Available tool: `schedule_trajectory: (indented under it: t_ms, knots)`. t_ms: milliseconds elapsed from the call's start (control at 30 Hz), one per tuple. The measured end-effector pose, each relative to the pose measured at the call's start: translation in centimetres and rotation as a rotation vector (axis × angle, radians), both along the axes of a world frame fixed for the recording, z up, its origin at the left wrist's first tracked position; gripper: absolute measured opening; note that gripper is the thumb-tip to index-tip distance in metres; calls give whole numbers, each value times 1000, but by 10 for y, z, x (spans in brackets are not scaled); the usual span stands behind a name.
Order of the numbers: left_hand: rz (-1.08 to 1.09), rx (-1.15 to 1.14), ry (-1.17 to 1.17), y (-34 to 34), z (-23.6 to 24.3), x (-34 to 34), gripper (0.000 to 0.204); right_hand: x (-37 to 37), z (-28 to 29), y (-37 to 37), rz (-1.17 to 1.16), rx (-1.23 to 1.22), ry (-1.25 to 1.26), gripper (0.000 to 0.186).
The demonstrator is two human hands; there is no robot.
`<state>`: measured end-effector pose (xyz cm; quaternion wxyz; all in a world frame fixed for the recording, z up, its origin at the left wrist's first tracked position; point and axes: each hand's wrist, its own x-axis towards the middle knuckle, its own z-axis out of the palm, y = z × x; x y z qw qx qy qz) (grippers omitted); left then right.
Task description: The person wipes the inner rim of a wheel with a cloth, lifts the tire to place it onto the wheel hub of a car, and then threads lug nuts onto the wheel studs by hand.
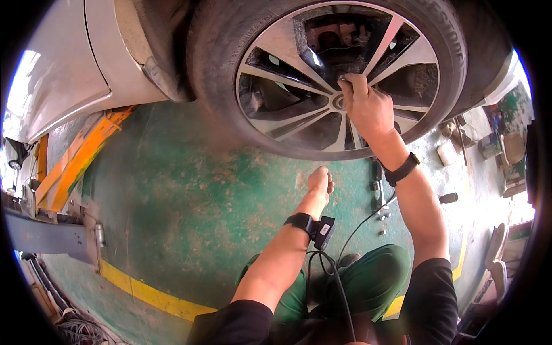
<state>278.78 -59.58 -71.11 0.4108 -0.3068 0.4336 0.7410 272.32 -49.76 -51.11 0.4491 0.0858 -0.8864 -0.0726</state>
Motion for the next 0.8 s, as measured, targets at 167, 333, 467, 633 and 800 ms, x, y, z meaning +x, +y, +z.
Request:
schedule_trajectory:
  t_ms: [167,333,467,633,800]
  knots:
    - [-1,-4,12,0,8,3,17,4,5,-6,-65,14,-57,23]
    - [-23,-11,19,0,13,4,16,13,23,-16,-103,39,-197,20]
    - [-42,8,17,4,12,5,15,9,24,-10,-61,101,-209,17]
    - [-58,11,39,4,10,7,15,8,29,-11,-42,171,-239,18]
    - [-64,6,45,4,13,9,14,11,32,-12,-77,200,-231,24]
